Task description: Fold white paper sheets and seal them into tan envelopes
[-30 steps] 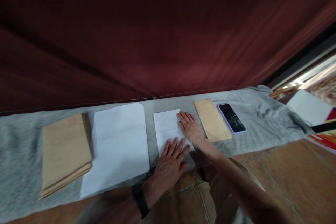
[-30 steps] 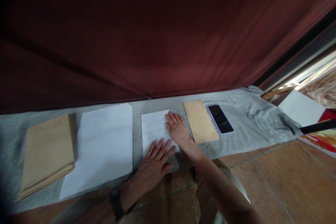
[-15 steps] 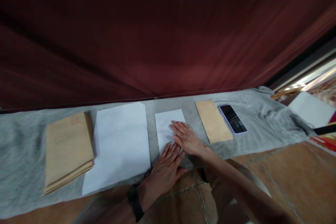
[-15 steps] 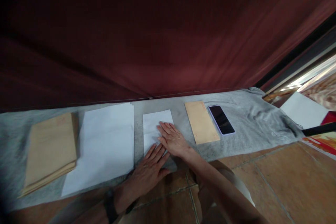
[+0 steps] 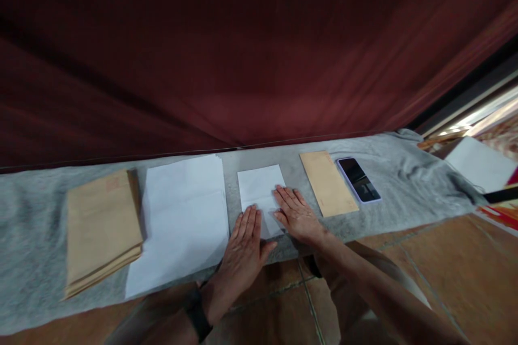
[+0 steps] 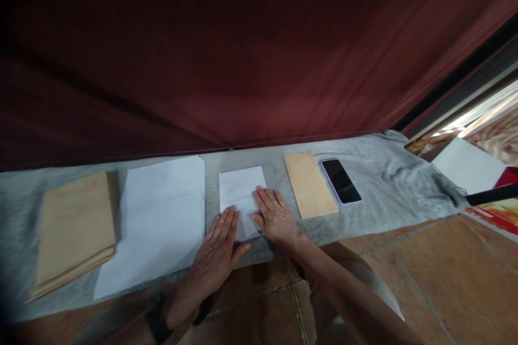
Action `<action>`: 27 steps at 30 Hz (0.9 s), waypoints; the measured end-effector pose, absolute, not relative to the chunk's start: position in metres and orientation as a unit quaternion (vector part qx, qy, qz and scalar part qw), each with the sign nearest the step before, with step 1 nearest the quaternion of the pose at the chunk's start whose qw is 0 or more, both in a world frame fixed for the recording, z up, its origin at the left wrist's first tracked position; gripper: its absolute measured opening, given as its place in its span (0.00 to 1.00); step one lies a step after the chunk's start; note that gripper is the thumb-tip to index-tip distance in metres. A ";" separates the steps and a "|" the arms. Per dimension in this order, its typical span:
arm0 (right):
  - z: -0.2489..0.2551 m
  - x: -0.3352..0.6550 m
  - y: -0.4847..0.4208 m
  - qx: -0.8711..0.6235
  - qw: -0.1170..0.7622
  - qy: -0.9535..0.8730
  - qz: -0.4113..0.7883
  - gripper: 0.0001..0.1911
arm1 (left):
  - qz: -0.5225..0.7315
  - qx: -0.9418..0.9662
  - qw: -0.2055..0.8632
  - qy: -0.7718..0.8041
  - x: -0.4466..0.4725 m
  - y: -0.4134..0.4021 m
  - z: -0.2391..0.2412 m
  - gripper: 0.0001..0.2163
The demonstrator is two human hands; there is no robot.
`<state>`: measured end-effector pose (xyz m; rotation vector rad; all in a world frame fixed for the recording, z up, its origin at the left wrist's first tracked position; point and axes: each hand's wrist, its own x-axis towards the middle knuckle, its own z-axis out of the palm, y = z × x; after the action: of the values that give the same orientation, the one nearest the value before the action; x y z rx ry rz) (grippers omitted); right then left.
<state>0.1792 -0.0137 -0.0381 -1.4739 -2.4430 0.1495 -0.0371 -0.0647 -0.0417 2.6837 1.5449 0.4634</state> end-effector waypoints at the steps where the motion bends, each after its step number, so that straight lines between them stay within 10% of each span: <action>1: -0.037 0.178 -0.015 -0.512 0.140 -0.846 0.053 0.30 | 0.149 0.855 0.005 0.497 -0.035 -0.060 -0.042 0.37; 27: -0.032 0.167 -0.042 -0.539 0.137 -0.831 0.021 0.27 | 0.140 0.823 -0.034 0.550 -0.023 -0.029 -0.044 0.29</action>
<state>0.1675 -0.0422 -0.0325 -1.5607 -2.4051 0.0596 -0.0235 -0.0288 -0.0435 2.6422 1.7661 0.4493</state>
